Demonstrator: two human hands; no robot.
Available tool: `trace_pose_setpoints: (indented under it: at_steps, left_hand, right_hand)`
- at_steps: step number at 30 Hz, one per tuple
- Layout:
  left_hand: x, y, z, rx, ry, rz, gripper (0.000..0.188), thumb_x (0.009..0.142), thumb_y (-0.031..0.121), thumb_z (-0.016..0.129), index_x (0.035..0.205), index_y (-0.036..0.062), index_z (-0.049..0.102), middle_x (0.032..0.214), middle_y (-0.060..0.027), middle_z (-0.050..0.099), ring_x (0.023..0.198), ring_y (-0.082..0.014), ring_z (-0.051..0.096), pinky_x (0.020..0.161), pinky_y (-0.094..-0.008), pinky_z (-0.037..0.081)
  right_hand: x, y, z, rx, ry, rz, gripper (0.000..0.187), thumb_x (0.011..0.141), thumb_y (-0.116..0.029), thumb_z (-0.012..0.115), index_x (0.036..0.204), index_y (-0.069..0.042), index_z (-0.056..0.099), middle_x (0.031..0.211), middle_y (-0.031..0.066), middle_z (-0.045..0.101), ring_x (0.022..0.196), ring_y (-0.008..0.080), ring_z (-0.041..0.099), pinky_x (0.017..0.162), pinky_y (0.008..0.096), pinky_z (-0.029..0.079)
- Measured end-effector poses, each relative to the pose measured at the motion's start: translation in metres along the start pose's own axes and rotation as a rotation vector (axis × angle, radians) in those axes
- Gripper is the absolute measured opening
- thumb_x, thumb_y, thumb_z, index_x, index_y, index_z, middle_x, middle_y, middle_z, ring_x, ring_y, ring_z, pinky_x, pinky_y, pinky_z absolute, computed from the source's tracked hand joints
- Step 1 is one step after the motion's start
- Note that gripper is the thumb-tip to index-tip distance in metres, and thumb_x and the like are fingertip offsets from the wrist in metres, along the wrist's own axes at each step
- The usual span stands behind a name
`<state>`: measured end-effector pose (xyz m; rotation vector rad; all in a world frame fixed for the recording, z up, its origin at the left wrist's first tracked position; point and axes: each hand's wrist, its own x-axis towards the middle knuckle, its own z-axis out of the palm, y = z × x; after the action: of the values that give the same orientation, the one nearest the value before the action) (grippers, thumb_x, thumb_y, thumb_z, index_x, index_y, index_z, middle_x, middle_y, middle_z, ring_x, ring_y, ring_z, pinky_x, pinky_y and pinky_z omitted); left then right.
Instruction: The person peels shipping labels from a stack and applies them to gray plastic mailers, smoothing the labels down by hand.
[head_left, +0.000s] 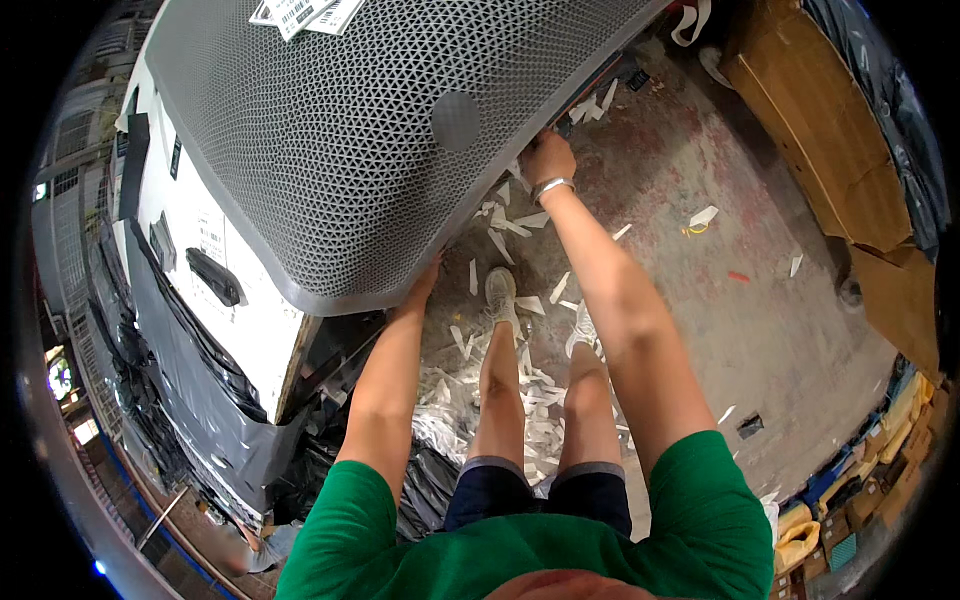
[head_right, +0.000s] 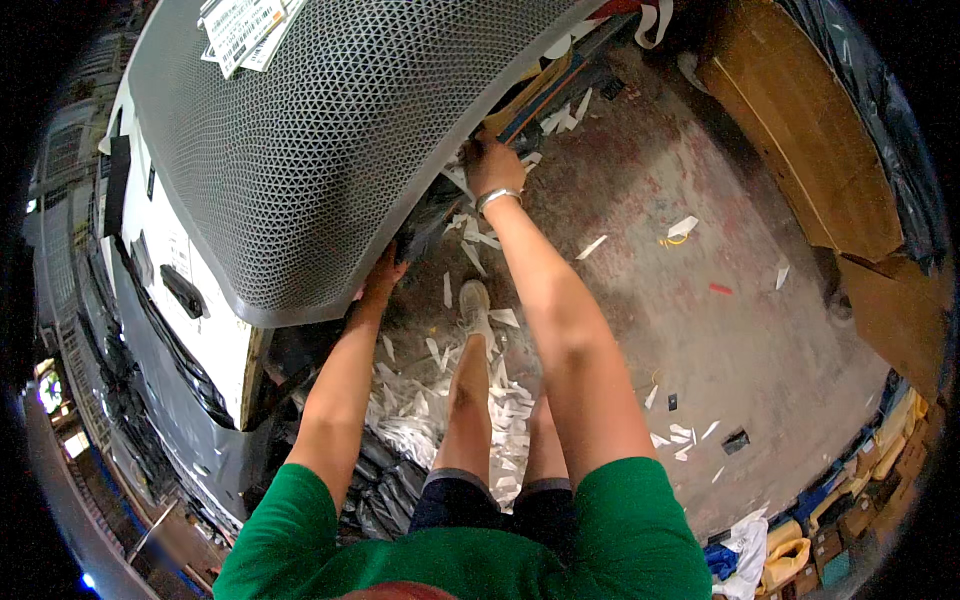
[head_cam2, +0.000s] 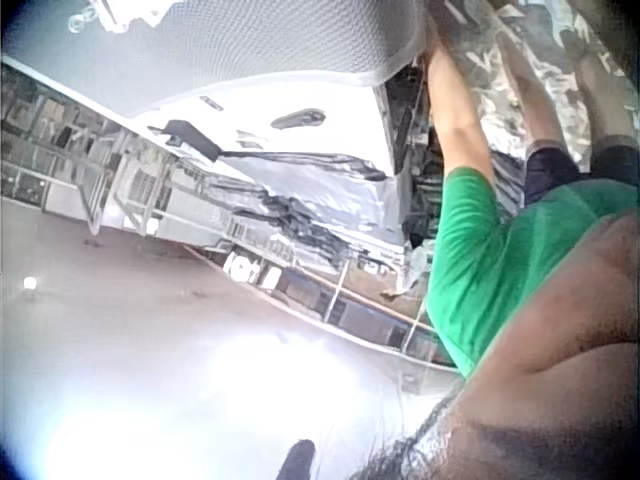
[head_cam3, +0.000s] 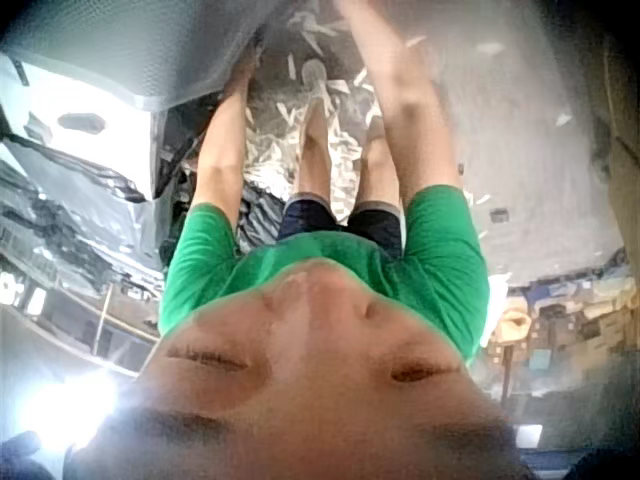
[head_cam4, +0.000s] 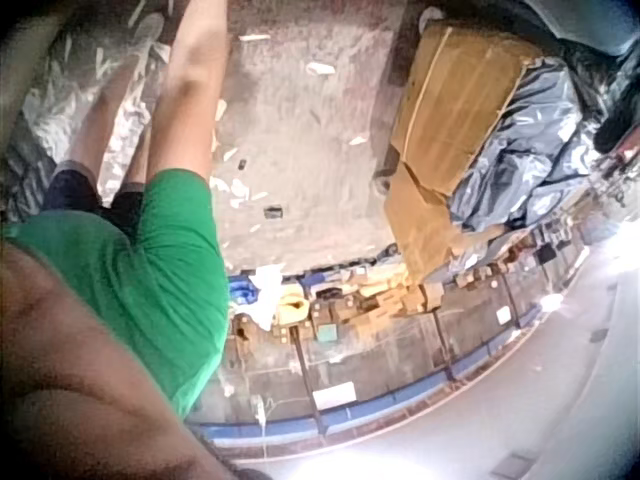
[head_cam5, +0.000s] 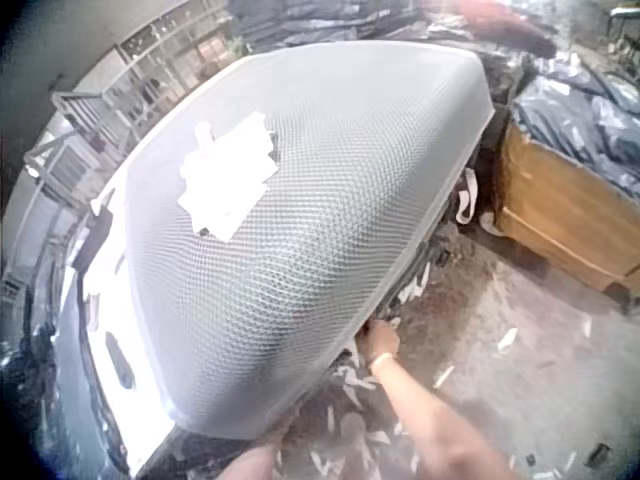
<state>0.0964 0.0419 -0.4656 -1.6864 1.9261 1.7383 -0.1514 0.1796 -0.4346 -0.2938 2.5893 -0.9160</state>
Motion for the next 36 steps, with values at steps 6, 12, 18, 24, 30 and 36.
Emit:
trace_pose_setpoints:
  at_steps: [6,12,18,24,30,36]
  left_hand:
    - [-0.061,0.026,-0.002,0.330,-0.111,0.030,0.039,0.085,0.030,0.047,0.107,-0.0022,0.045,0.095,-0.0158,0.050,0.075,-0.0243,0.051,0.067,-0.0347,0.043]
    - [-0.153,0.039,0.013,0.372,-0.288,0.153,0.039,0.085,0.033,0.050,0.067,-0.0021,0.050,0.057,-0.0030,0.046,0.054,-0.0123,0.040,0.051,-0.0295,0.035]
    - [-0.251,0.064,-0.012,0.257,-0.272,0.274,0.042,0.085,0.031,0.051,0.059,-0.0010,0.044,0.053,-0.0001,0.035,0.053,-0.0086,0.033,0.046,-0.0297,0.031]
    - [-0.255,0.077,0.031,0.204,-0.242,0.203,0.044,0.084,0.033,0.052,0.062,-0.0037,0.043,0.055,-0.0011,0.035,0.055,-0.0090,0.033,0.047,-0.0304,0.031]
    - [-0.292,0.085,0.096,0.248,-0.367,0.352,0.053,0.083,0.039,0.049,0.059,-0.0080,0.049,0.058,-0.0253,0.049,0.059,-0.0392,0.050,0.055,-0.0433,0.038]
    - [-0.305,0.091,0.122,0.290,-0.337,0.404,0.048,0.084,0.036,0.048,0.060,-0.0057,0.051,0.058,-0.0225,0.052,0.056,-0.0357,0.053,0.054,-0.0413,0.040]
  right_hand:
    - [-0.061,0.001,-0.035,0.472,0.151,-0.227,0.019,0.079,-0.020,0.058,0.085,-0.002,0.058,0.068,0.0160,0.058,0.062,0.0292,0.057,0.056,0.0360,0.044]
    - [-0.160,0.026,-0.147,0.521,0.130,-0.141,0.018,0.078,-0.014,0.058,0.070,-0.001,0.049,0.055,0.0112,0.043,0.049,0.0176,0.040,0.048,0.0296,0.036]
    - [-0.250,0.028,-0.241,0.423,0.032,-0.184,0.020,0.077,-0.011,0.059,0.064,-0.002,0.046,0.053,0.0091,0.036,0.047,0.0157,0.034,0.045,0.0280,0.029]
    - [-0.258,0.030,-0.253,0.439,0.066,-0.209,0.019,0.079,-0.010,0.057,0.068,0.000,0.045,0.056,0.0040,0.036,0.051,0.0106,0.033,0.046,0.0249,0.028]
    - [-0.314,0.100,-0.268,0.625,0.211,0.134,0.017,0.081,-0.008,0.053,0.067,-0.002,0.047,0.062,-0.0033,0.040,0.060,0.0052,0.035,0.051,0.0202,0.028]
    - [-0.349,0.119,-0.321,0.567,0.276,0.088,0.022,0.085,-0.009,0.047,0.064,-0.007,0.038,0.065,-0.0052,0.036,0.061,0.0050,0.033,0.056,0.0205,0.031]
